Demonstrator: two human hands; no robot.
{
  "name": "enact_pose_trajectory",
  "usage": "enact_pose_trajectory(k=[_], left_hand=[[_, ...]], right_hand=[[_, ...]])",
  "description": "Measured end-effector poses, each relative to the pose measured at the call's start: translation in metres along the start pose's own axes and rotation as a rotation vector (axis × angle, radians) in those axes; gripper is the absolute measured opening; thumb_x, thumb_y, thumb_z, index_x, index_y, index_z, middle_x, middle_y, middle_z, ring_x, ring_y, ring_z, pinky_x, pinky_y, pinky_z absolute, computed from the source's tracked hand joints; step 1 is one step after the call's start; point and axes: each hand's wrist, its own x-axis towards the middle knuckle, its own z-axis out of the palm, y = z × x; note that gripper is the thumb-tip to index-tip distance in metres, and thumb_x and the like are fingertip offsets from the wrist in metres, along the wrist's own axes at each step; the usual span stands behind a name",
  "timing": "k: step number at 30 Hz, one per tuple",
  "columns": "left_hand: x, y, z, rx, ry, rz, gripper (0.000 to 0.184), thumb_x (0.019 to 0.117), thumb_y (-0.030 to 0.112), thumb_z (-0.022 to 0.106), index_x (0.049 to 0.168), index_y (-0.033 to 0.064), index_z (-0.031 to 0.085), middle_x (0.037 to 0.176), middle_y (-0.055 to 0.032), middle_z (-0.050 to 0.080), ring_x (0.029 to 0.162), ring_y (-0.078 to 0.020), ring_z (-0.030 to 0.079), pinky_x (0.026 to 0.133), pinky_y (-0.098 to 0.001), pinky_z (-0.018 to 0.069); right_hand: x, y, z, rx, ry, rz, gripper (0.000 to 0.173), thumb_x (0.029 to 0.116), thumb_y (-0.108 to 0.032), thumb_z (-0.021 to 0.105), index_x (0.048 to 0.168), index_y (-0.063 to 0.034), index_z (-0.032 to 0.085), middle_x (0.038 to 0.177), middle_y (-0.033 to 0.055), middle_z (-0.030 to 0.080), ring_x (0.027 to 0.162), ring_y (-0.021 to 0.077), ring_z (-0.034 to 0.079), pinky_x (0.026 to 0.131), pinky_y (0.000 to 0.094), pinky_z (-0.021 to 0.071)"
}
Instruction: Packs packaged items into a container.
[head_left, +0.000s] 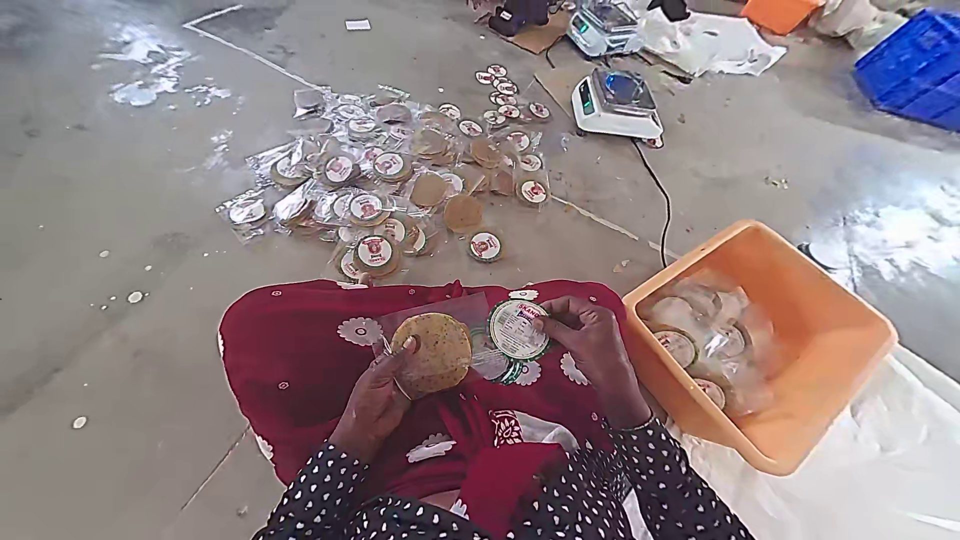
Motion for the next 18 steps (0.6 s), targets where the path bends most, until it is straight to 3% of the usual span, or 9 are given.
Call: enact_pose_trajectory(k=[8,13,18], left_hand=[[-0.003,-0.003,0.003,0.034,-0.013,-0.013,0.027,0.1087,0.016,0.043,0.126,0.0008,0.056,0.107,-0.0147,0.072,0.096,-0.0234,0.073,0.084,-0.0404,0.0621],[-0.005,-0.007,0.007,0.070,-0.001,-0.006,0.026,0.1079,0.014,0.045,0.125,-0.0007,0.057,0.106,-0.0136,0.072,0.096,-0.0216,0.072,0.085,-0.0382,0.0616],[-0.004,-0.007,0.003,0.076,-0.021,-0.018,0.028,0.1084,0.015,0.043,0.127,-0.0015,0.057,0.110,-0.0155,0.072,0.099,-0.0237,0.072,0.087,-0.0405,0.0612]], right_hand=[[0.000,-0.009,0.016,0.268,-0.197,0.202,0.012,0.0873,0.005,0.073,0.098,0.0017,0.071,0.083,0.0062,0.074,0.071,0.0109,0.071,0.066,0.0252,0.0612],[-0.004,-0.010,0.037,0.238,-0.296,0.128,0.014,0.0869,0.000,0.076,0.098,-0.0002,0.068,0.081,0.0038,0.073,0.068,0.0086,0.069,0.064,0.0234,0.0588],[-0.005,-0.013,0.035,0.150,-0.269,0.073,0.006,0.0895,-0.002,0.073,0.094,-0.0013,0.069,0.079,0.0019,0.071,0.065,0.0076,0.067,0.062,0.0226,0.0581]])
